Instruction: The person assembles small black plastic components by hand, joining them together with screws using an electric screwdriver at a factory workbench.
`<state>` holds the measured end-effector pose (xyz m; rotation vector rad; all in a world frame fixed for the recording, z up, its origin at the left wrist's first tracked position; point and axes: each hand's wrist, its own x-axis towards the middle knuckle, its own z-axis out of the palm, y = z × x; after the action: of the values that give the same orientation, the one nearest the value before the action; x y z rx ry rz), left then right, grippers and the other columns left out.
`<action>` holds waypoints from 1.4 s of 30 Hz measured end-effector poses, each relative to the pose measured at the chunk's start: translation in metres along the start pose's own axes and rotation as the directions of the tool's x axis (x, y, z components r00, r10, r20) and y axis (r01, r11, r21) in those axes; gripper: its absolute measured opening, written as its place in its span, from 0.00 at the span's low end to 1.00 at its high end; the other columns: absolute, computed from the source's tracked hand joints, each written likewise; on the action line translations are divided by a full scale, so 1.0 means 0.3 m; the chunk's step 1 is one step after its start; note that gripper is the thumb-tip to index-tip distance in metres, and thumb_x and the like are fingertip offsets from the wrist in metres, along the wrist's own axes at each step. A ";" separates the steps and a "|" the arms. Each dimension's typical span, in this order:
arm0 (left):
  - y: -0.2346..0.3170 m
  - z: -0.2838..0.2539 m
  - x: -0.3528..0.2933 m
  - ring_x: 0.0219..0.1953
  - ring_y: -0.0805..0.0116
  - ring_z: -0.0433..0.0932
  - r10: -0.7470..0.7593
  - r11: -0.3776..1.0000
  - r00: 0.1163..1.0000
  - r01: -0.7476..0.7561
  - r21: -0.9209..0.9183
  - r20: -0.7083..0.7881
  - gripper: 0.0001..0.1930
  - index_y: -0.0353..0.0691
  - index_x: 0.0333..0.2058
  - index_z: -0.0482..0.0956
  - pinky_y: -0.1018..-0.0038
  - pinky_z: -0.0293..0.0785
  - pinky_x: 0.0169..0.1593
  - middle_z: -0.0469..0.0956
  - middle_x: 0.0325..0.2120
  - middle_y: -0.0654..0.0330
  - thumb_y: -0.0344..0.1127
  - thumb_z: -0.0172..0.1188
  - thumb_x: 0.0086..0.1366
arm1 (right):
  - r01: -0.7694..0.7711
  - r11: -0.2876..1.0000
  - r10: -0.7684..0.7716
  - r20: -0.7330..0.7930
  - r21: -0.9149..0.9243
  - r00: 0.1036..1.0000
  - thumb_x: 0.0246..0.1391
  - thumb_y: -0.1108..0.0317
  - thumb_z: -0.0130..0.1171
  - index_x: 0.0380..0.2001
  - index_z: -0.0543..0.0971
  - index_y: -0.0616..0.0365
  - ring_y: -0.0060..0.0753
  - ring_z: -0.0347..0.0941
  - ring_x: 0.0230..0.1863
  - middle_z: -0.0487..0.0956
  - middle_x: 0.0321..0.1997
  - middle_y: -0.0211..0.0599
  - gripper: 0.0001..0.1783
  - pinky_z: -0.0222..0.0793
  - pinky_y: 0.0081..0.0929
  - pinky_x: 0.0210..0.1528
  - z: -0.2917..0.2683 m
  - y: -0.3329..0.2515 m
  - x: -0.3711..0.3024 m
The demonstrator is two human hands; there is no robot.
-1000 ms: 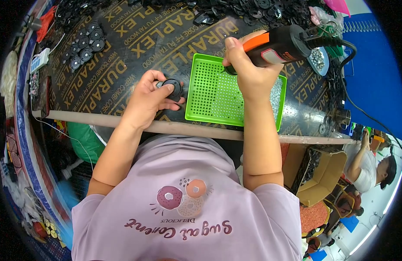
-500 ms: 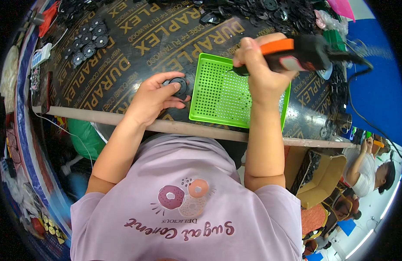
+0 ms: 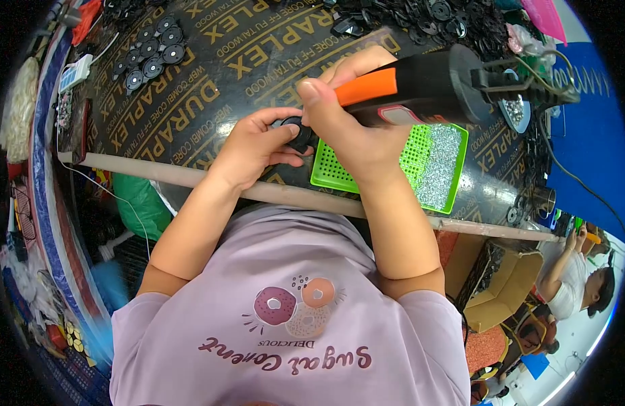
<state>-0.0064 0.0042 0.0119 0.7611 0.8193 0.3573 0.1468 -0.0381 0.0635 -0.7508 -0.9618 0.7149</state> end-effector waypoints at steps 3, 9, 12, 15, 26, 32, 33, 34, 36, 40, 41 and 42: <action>0.001 0.003 -0.001 0.31 0.67 0.82 -0.005 1.000 1.000 0.005 0.007 -0.008 0.17 0.31 0.51 0.71 0.77 0.81 0.31 0.79 0.35 0.54 0.27 0.55 0.64 | 0.032 0.999 -0.032 0.002 -0.029 0.999 0.44 0.87 0.62 0.29 0.69 0.59 0.19 0.73 0.22 0.75 0.23 0.33 0.15 0.70 0.17 0.24 -0.010 0.034 -0.010; -0.011 -0.006 0.002 0.31 0.67 0.82 0.016 0.999 1.000 -0.015 0.030 -0.010 0.16 0.31 0.50 0.71 0.77 0.81 0.31 0.79 0.36 0.54 0.26 0.55 0.64 | -0.005 0.991 0.035 0.223 -0.135 0.974 0.51 0.84 0.53 0.29 0.65 0.57 0.27 0.68 0.19 0.71 0.20 0.36 0.10 0.68 0.29 0.26 0.006 0.003 -0.010; -0.005 -0.003 -0.001 0.31 0.68 0.82 0.015 0.999 1.000 -0.015 0.032 0.000 0.15 0.30 0.50 0.71 0.77 0.81 0.31 0.79 0.36 0.54 0.26 0.55 0.64 | -0.017 0.991 0.048 0.228 -0.134 0.972 0.50 0.83 0.54 0.30 0.65 0.57 0.27 0.68 0.20 0.71 0.21 0.36 0.11 0.68 0.28 0.27 0.004 0.009 -0.011; -0.005 0.002 0.000 0.31 0.68 0.82 0.015 0.999 1.000 -0.015 0.038 -0.002 0.15 0.30 0.49 0.71 0.77 0.81 0.31 0.79 0.36 0.54 0.27 0.55 0.64 | 0.000 0.989 0.034 0.229 -0.145 0.973 0.50 0.83 0.55 0.30 0.65 0.57 0.27 0.69 0.20 0.72 0.21 0.36 0.12 0.68 0.27 0.27 -0.010 0.013 -0.016; -0.010 0.028 -0.011 0.25 0.76 0.77 0.077 0.987 0.996 -0.070 0.147 -0.048 0.13 0.35 0.48 0.74 0.82 0.77 0.29 0.78 0.28 0.62 0.28 0.57 0.64 | 0.054 0.993 -0.080 0.260 0.106 0.962 0.42 0.84 0.65 0.29 0.68 0.58 0.23 0.73 0.24 0.75 0.23 0.35 0.17 0.70 0.20 0.27 -0.050 -0.019 -0.005; -0.049 0.034 0.008 0.22 0.83 0.72 0.298 0.869 0.954 -0.263 0.419 -0.019 0.12 0.37 0.45 0.77 0.83 0.69 0.25 0.73 0.20 0.68 0.28 0.58 0.62 | 0.172 0.960 -0.050 0.473 -0.219 0.880 0.40 0.72 0.72 0.30 0.71 0.60 0.34 0.73 0.24 0.75 0.23 0.38 0.18 0.72 0.34 0.30 -0.066 -0.075 -0.028; -0.025 0.062 -0.013 0.21 0.85 0.70 0.320 0.852 0.944 -0.249 0.461 -0.082 0.11 0.38 0.43 0.78 0.84 0.67 0.24 0.72 0.18 0.70 0.28 0.59 0.61 | 0.161 0.940 0.006 0.484 -0.302 0.875 0.39 0.72 0.73 0.31 0.71 0.60 0.35 0.74 0.24 0.75 0.22 0.37 0.19 0.73 0.34 0.31 -0.032 -0.134 -0.027; -0.026 0.055 -0.012 0.21 0.85 0.70 0.319 0.851 0.944 -0.248 0.462 -0.081 0.11 0.38 0.43 0.78 0.84 0.67 0.24 0.72 0.18 0.70 0.28 0.59 0.61 | 0.191 0.962 -0.078 0.480 -0.193 0.874 0.41 0.72 0.72 0.31 0.71 0.60 0.35 0.74 0.23 0.75 0.22 0.37 0.18 0.72 0.34 0.30 -0.048 -0.122 -0.011; -0.017 0.033 -0.010 0.20 0.86 0.66 0.309 0.844 0.941 -0.204 0.496 -0.139 0.11 0.39 0.43 0.78 0.85 0.63 0.24 0.71 0.19 0.71 0.28 0.60 0.61 | 0.188 0.981 -0.193 0.284 0.042 0.939 0.49 0.71 0.66 0.29 0.68 0.60 0.34 0.71 0.20 0.73 0.21 0.38 0.14 0.71 0.34 0.27 -0.068 -0.095 0.004; 0.031 0.012 -0.046 0.30 0.85 0.70 0.322 0.835 0.945 -0.252 0.489 -0.063 0.13 0.38 0.47 0.76 0.84 0.68 0.37 0.76 0.32 0.69 0.28 0.56 0.63 | 0.063 0.972 -0.102 -0.165 -0.226 0.981 0.47 0.79 0.65 0.24 0.74 0.63 0.22 0.72 0.16 0.75 0.18 0.35 0.08 0.68 0.17 0.21 -0.181 -0.118 0.044; 0.037 0.017 -0.052 0.29 0.85 0.68 0.374 0.840 0.927 -0.330 0.431 -0.020 0.12 0.38 0.47 0.77 0.86 0.65 0.35 0.76 0.32 0.69 0.27 0.55 0.64 | 0.041 0.963 -0.098 -0.206 -0.266 0.974 0.47 0.79 0.66 0.23 0.75 0.64 0.22 0.72 0.16 0.76 0.18 0.34 0.07 0.68 0.17 0.21 -0.195 -0.115 0.045; 0.038 0.013 -0.052 0.29 0.85 0.68 0.373 0.840 0.928 -0.329 0.432 -0.019 0.12 0.38 0.47 0.77 0.86 0.65 0.35 0.76 0.32 0.69 0.27 0.55 0.64 | 0.016 0.953 -0.094 -0.245 -0.302 0.965 0.46 0.79 0.66 0.23 0.76 0.65 0.22 0.72 0.16 0.76 0.18 0.33 0.07 0.68 0.16 0.21 -0.200 -0.112 0.046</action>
<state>-0.0135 0.0015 0.0302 1.3204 0.8644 0.5613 0.2126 -0.0595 0.0747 -1.0510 -0.8570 0.4122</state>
